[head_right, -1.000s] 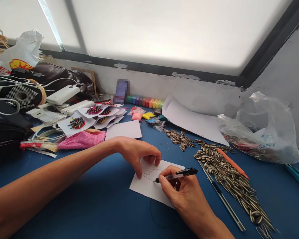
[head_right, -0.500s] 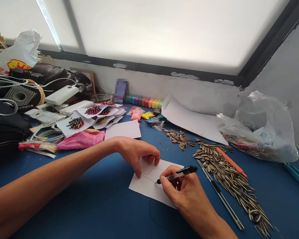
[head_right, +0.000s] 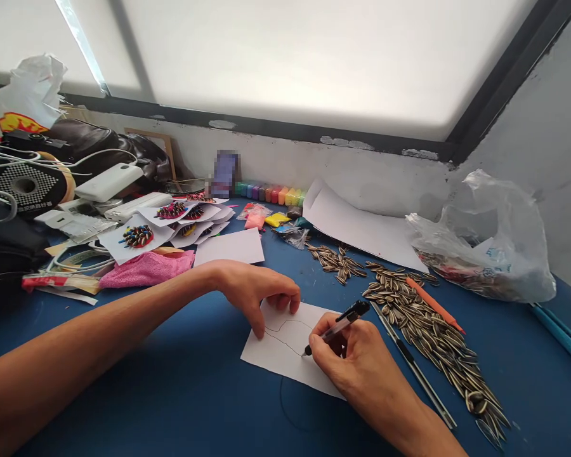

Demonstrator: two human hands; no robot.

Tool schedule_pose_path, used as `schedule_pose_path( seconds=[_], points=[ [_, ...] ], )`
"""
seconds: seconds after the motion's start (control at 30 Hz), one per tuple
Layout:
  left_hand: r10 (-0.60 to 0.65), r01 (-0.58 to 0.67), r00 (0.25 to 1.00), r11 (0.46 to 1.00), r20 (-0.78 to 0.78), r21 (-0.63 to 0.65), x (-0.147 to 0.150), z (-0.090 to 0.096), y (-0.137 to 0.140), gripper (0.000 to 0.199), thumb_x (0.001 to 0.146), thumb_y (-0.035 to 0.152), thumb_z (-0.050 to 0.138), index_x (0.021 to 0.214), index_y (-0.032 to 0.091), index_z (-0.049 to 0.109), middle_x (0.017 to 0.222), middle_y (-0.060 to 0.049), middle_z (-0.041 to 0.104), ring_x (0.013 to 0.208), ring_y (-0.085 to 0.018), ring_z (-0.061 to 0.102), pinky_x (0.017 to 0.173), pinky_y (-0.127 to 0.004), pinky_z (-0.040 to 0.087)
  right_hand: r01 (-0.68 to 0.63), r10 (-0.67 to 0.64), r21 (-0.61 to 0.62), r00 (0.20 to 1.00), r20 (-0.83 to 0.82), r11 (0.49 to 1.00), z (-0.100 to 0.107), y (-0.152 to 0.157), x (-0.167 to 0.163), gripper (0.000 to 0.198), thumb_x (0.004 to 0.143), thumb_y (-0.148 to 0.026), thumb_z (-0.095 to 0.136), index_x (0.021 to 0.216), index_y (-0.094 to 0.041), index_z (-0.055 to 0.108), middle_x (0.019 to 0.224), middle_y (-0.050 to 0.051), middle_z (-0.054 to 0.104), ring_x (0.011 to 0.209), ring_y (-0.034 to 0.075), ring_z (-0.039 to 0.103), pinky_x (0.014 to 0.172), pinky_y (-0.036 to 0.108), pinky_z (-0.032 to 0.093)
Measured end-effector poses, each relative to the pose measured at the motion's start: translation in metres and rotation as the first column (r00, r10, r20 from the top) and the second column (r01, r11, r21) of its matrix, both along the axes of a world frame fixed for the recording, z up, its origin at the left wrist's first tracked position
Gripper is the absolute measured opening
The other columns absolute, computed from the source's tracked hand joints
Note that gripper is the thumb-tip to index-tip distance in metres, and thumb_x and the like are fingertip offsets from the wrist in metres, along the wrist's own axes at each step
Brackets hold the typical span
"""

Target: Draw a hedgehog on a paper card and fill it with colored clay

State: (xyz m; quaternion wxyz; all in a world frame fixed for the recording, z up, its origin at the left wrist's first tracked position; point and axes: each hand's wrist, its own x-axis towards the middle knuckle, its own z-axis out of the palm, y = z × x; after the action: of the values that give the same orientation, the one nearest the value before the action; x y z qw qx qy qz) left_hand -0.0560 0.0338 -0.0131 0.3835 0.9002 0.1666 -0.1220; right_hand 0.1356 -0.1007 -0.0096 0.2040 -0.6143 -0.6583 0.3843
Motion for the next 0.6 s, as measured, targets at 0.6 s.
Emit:
schedule_pose_path(
  seconds=[0.6],
  points=[
    [0.011,-0.011,1.000,1.000,-0.015,0.013,0.000,0.001,-0.001,0.057,0.065,0.028,0.080,0.114,0.021,0.053,0.103,-0.001,0.055,0.091,-0.017,0.055,0.076,-0.028,0.045,0.005,-0.005,0.000,0.981,0.193,1.000,0.000,0.005,0.020,0.025,0.083,-0.039,0.047,0.064,-0.022,0.045,0.061,-0.005,0.030,0.056,0.012,0.028,0.051,0.026,0.025]
  ],
)
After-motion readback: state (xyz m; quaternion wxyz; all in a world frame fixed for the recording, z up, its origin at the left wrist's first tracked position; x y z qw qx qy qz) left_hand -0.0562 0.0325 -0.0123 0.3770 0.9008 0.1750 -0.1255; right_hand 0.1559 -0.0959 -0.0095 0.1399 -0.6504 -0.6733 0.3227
